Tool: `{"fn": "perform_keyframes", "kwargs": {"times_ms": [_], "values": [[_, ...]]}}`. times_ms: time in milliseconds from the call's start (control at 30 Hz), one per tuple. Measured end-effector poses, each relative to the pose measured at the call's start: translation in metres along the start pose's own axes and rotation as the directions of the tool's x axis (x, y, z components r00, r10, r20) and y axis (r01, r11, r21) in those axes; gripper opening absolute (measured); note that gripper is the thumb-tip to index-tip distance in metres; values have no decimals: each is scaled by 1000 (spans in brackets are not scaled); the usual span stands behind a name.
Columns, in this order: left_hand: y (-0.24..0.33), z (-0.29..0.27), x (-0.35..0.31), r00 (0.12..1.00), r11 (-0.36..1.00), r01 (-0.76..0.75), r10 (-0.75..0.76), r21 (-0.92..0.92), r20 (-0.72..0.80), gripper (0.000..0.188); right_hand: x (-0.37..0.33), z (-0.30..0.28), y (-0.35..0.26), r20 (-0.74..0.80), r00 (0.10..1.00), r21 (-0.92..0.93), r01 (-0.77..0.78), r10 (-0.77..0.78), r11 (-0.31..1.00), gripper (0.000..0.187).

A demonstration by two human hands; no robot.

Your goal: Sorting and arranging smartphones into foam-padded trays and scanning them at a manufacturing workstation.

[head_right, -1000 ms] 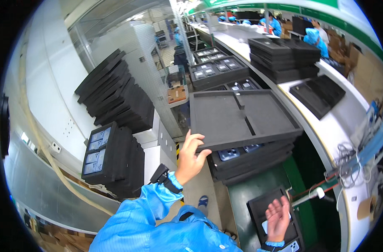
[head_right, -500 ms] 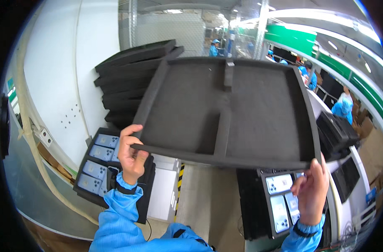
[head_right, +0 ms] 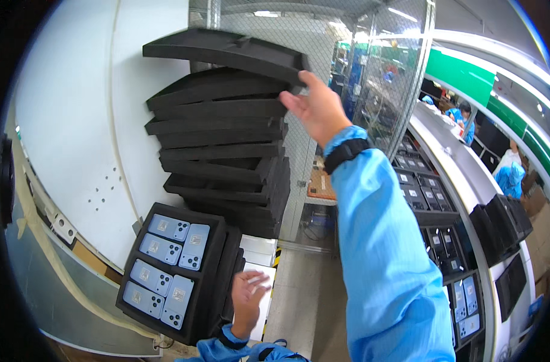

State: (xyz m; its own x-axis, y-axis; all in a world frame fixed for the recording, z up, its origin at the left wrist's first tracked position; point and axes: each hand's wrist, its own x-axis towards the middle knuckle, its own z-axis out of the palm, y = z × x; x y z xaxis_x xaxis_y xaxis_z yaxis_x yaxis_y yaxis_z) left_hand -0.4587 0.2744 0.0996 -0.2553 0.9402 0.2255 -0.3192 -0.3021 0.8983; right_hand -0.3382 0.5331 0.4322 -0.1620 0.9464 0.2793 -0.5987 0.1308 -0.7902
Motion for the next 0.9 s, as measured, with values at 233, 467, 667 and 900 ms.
{"fn": "perform_keyframes", "kwargs": {"times_ms": [233,467,667,900], "values": [[-66,1,-36,867,886,463,-462,39,188,11,-140,-82,51,-13,995,-284,-96,96,954,39],[-110,89,0,748,852,503,-512,144,422,7,-463,-209,80,-610,748,-304,-526,262,794,26],[-87,247,-29,503,1000,14,0,-8,864,19,-628,-198,20,-916,215,-398,-391,-338,830,21],[-117,401,-86,-94,382,-922,-71,-60,993,39,-574,-304,-19,-560,622,-644,-742,-547,-184,54]]}}
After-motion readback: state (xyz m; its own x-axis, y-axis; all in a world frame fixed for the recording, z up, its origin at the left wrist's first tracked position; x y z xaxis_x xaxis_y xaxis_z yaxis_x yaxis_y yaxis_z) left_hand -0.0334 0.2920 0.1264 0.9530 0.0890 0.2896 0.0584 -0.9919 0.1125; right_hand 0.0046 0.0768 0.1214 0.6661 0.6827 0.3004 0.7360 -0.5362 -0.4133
